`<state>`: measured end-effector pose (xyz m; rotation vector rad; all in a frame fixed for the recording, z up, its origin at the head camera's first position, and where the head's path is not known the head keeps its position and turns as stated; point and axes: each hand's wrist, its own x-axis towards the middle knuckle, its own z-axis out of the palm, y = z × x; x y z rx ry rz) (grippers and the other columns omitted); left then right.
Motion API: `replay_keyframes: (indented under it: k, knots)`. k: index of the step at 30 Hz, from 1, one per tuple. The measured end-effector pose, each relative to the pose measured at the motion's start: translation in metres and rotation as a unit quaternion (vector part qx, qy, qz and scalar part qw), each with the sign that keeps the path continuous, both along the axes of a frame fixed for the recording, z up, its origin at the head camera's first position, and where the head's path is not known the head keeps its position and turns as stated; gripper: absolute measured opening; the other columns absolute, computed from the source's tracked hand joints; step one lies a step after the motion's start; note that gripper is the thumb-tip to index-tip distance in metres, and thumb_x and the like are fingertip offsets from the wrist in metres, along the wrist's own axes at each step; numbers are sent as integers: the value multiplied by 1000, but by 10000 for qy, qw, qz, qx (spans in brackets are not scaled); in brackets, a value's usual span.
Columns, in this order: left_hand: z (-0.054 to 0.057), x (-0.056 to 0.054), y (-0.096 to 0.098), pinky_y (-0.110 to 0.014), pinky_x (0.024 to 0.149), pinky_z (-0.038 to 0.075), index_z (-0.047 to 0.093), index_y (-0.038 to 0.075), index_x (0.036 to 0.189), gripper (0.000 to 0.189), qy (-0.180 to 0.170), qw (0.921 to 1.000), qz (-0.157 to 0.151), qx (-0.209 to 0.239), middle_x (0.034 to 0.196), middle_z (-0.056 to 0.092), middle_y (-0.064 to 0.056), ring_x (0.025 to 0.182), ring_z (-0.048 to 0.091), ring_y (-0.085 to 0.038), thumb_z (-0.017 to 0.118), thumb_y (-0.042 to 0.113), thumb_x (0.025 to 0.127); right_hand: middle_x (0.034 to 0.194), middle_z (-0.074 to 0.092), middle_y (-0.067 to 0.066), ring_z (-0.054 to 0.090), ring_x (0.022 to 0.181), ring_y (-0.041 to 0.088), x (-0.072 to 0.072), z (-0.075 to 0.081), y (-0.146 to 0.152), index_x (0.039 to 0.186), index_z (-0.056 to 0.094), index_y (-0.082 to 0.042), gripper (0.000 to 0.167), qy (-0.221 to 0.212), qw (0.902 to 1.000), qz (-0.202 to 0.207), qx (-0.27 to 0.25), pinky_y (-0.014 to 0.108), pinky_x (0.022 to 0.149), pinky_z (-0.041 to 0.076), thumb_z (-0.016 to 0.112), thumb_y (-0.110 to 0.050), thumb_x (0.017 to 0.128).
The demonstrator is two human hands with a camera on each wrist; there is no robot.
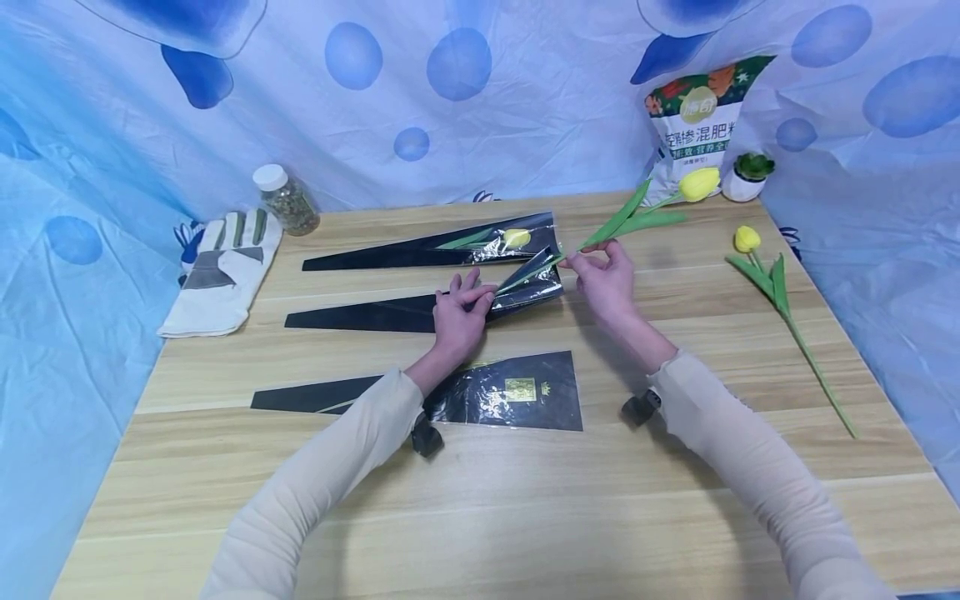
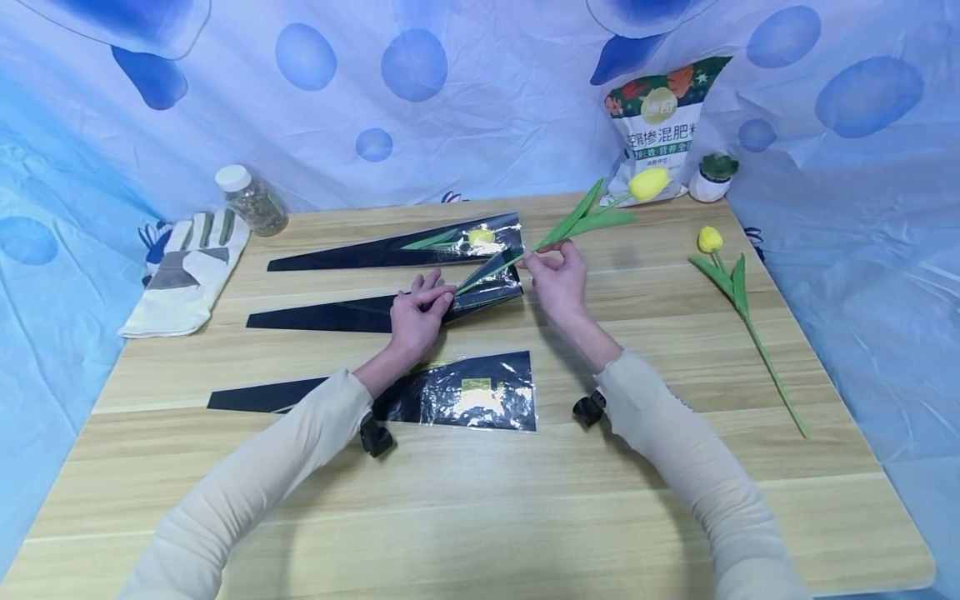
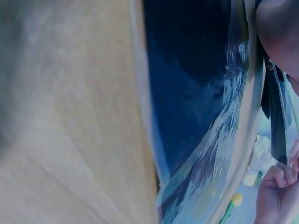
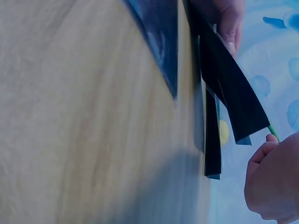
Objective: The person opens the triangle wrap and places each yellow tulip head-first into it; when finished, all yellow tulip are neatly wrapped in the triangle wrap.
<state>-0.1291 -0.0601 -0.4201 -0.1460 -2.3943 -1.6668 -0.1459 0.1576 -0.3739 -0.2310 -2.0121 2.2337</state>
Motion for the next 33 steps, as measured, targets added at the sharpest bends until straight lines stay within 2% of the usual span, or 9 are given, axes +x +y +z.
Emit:
replay_keyframes:
  k: [3,7,15,27,33]
  knots:
    - [0,0,1,-54,119,-3,77,1,102,13,0,10000,51,16,137,58,-13,144,32,-36,69,2,92,82,74,-1,49,48,8,2,-3,-3,111,52,-1,20,35,9996,29,278,16,43,36,66,-5,96]
    - [0,1,4,-53,119,-3,77,1,101,12,-50,9999,148,4,137,58,-12,144,32,-34,69,2,92,81,73,-2,54,50,11,4,-7,-6,109,53,-3,19,3,9993,20,375,18,45,39,66,-5,95]
    - [0,1,6,-53,119,-2,78,2,100,12,-96,9996,272,-47,138,58,-10,145,32,-33,68,4,94,87,74,4,44,45,8,6,-12,-7,122,48,6,33,-260,9996,21,146,16,41,32,65,-5,96]
    - [0,0,10,-54,119,-4,78,2,98,11,-72,9995,319,19,137,59,-10,145,31,-34,68,3,93,88,74,4,41,43,4,8,-14,-7,120,50,-2,29,-1001,9943,48,-362,16,41,33,66,-6,96]
    - [2,0,11,-54,119,-4,78,1,99,12,-113,9994,312,-42,139,57,-10,145,30,-35,67,2,94,82,72,3,38,43,3,7,-14,-7,129,44,3,41,-1388,9843,163,-1079,16,39,29,66,-2,95]
